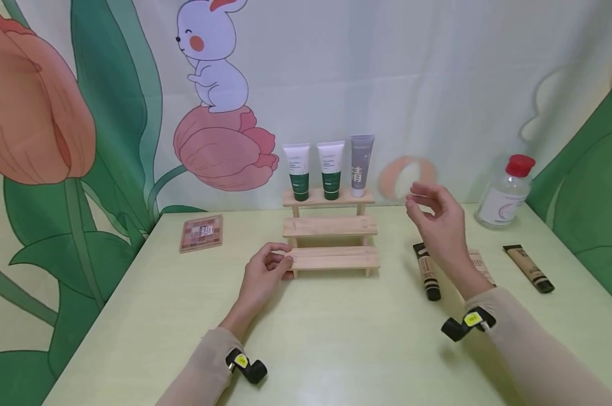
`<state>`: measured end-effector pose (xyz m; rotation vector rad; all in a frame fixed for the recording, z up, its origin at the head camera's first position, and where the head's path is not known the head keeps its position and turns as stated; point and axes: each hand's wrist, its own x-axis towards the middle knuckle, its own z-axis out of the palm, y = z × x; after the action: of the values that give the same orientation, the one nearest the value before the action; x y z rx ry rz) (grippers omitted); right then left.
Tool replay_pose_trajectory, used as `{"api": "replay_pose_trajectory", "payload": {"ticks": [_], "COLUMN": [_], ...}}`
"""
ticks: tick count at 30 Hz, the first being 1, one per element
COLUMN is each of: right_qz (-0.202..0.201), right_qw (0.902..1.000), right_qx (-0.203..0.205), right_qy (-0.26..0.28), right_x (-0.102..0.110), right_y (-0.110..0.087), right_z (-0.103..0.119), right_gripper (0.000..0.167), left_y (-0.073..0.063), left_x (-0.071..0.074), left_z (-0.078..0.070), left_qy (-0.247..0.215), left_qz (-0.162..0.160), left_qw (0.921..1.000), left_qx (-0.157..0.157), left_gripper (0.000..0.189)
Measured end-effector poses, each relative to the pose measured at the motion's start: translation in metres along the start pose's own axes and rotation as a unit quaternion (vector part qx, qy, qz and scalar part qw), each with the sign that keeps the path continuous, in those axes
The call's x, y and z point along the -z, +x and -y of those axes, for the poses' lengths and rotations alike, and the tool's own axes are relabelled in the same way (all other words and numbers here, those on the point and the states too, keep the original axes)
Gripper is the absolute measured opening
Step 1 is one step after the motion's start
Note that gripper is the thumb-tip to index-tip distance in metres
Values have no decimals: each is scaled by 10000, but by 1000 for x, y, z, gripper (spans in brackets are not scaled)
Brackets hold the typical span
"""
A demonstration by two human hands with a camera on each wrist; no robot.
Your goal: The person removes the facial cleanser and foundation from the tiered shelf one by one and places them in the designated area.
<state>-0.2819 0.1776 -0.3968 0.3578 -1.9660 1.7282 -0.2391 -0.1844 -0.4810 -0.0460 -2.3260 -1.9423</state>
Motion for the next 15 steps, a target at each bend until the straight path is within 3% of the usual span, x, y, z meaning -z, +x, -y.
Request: {"api": "replay_pose_trajectory", "payload": {"ticks": [8,15], "right_qz": [250,515], "right_qw": [9992,9982], "right_qx": [290,151], "right_qy": [66,280], "right_x": [-35,-54], "right_y": [46,66], "right_z": [14,15], "right_gripper": [42,47], "left_y": [-1,-1], "left_x": [2,2], "left_z": [-1,-1], "left_qy": [39,-45], "left_qz": [3,47], "left_qw": [10000,10000], "left_qx": [3,-16], "left_gripper": [22,22]}}
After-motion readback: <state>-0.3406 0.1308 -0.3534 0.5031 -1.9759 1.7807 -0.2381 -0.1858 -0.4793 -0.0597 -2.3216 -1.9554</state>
